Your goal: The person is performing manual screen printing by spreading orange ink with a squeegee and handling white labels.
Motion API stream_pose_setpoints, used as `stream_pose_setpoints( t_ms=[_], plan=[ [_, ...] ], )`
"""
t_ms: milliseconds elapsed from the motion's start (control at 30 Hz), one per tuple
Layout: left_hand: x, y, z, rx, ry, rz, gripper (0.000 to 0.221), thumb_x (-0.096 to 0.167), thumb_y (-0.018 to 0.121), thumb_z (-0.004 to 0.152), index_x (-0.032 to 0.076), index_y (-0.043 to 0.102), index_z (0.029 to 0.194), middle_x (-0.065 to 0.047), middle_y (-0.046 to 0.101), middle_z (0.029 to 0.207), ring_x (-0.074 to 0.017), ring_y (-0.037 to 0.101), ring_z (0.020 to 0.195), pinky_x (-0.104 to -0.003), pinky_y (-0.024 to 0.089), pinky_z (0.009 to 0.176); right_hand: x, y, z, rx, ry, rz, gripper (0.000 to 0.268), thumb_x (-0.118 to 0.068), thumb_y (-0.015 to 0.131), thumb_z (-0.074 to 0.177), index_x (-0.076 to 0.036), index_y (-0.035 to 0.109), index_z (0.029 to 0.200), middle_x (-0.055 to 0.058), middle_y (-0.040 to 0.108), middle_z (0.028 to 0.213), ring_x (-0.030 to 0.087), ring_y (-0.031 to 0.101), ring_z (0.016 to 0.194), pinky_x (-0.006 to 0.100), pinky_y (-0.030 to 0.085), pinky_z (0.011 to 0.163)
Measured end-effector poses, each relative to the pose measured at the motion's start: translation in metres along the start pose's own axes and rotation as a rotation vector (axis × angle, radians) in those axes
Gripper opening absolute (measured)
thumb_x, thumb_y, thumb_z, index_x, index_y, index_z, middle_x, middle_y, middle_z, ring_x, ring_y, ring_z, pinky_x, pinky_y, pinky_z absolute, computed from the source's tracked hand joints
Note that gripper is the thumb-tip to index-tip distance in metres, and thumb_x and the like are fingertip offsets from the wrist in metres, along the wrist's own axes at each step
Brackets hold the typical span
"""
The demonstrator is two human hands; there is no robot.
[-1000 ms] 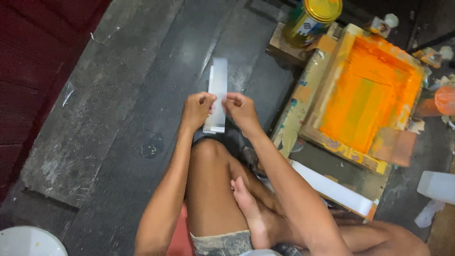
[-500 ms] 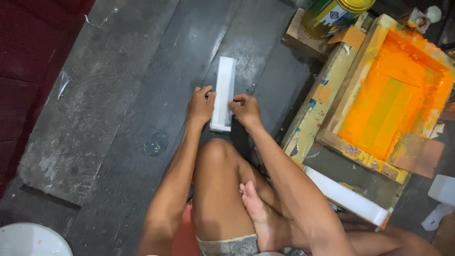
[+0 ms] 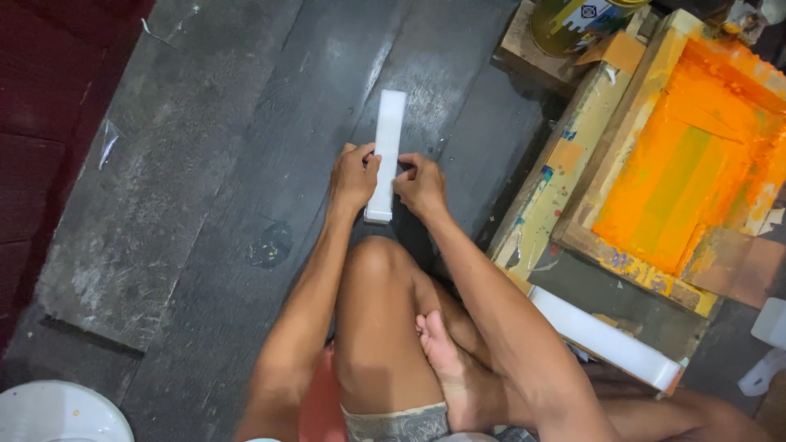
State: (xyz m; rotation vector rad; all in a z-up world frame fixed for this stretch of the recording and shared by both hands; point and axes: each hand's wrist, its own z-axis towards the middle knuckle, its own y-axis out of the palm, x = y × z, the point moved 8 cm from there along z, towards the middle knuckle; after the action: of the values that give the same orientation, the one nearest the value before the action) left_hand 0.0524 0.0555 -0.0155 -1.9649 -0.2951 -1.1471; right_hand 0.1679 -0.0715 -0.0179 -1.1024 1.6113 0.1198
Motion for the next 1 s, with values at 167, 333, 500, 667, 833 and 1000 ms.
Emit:
stream_pose_setpoints(
  t_ms=[167,333,500,667,833,1000],
  plan=[
    [-0.01,0.005,0.004,0.014,-0.009,0.003,0.033,0.023,0.061,0.101,0.004,0.07,0.126,-0.015,0.066,0.105,-0.0314,0.07,0.098,-0.044,0.058,0.085,-0.005,0.0,-0.001,-0.004,0.003,0.012,0.036,0.001,0.065,0.084,0.0,0.07,0.119,0.02,0.069,0.082,0.023,0.071,0.059,0.03,0.059,0.047],
    [0.005,-0.011,-0.004,0.043,0.014,0.037,0.037,0.024,0.064,0.099,-0.001,0.069,0.126,-0.017,0.067,0.106,-0.0328,0.071,0.097,-0.045,0.057,0.084,0.003,-0.008,0.002,-0.007,0.094,0.059,0.043,0.004,0.071,0.081,0.001,0.068,0.124,0.019,0.069,0.086,0.022,0.072,0.061,0.028,0.061,0.051],
    [0.08,-0.022,-0.027,0.02,0.192,0.028,0.03,0.017,0.063,0.1,0.001,0.069,0.124,-0.011,0.065,0.102,-0.0308,0.07,0.092,-0.043,0.057,0.08,-0.053,-0.085,-0.048,0.103,-0.009,0.369,0.036,-0.003,0.066,0.086,0.002,0.064,0.122,0.019,0.075,0.094,0.019,0.074,0.07,0.026,0.064,0.059],
    [0.201,0.028,-0.097,-0.102,0.586,0.014,0.017,0.013,0.068,0.096,0.005,0.074,0.111,-0.017,0.069,0.093,-0.0409,0.068,0.096,-0.049,0.054,0.082,-0.038,-0.201,-0.125,0.244,-0.225,0.327,0.028,-0.002,0.065,0.088,0.001,0.068,0.116,0.02,0.075,0.096,0.019,0.074,0.073,0.028,0.064,0.058],
    [0.266,0.107,-0.188,-0.351,0.744,-0.029,0.008,0.016,0.073,0.091,0.014,0.077,0.098,-0.016,0.072,0.089,-0.0419,0.068,0.092,-0.05,0.053,0.083,0.026,-0.31,-0.212,0.428,-0.361,0.133,0.021,-0.004,0.072,0.091,-0.006,0.074,0.112,0.014,0.076,0.095,0.018,0.074,0.07,0.03,0.061,0.057],
    [0.26,0.181,-0.23,-0.624,0.744,0.404,0.038,0.031,0.083,0.081,0.023,0.076,0.118,-0.005,0.062,0.107,-0.0347,0.056,0.108,-0.052,0.045,0.094,0.065,-0.356,-0.285,0.527,-0.438,-0.429,0.02,-0.022,0.081,0.086,-0.026,0.08,0.104,-0.007,0.075,0.102,0.019,0.068,0.096,0.032,0.054,0.082]
  ],
)
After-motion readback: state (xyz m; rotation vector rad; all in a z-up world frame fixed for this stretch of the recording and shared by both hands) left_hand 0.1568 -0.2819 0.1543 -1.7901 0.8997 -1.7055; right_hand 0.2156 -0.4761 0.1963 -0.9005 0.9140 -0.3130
